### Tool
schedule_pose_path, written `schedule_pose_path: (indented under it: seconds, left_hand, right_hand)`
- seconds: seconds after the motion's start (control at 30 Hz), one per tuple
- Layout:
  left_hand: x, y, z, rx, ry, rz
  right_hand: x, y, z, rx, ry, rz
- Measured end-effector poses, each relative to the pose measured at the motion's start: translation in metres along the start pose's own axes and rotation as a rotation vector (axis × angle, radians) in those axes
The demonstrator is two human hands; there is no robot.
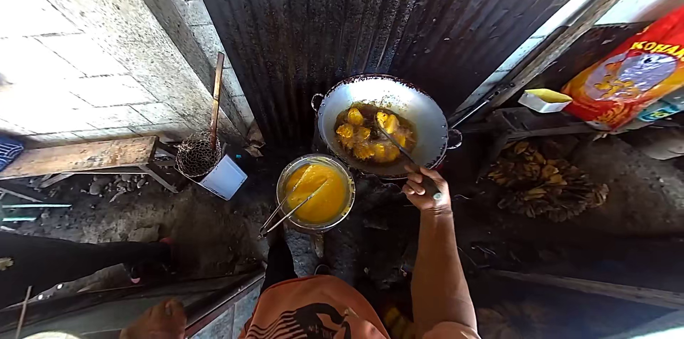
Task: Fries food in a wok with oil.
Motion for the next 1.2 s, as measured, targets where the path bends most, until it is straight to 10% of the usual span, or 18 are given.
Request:
schedule_pose_path:
  seconds: [0.37, 0.87, 1.2]
  left_hand:
    - [-0.004, 0.003, -0.001, -0.006, -0.042, -0.033]
    - [-0.006, 0.003, -0.001, -0.028, -0.081, -0.027]
    - [-0.005, 0.005, -0.001, -0.023, -0.08, -0.015]
  right_hand:
    - [-0.001, -0.03, 0.048, -0.175, -0.217, -0.014]
    - [-0.046, -0.005, 0.065, 0.276, 0.834, 1.89]
    - [-0.047, 0.029, 0.069, 0.165, 0.863, 1.545]
Point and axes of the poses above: each hand's wrist, its own z-axis away from the middle knuckle, its own x-axis out of the palm, y = z × x, the point moved 8 cm from there along -z, towards the middle knuckle, and after that the axes turned 7 degrees about x, right-handed, at the moved point
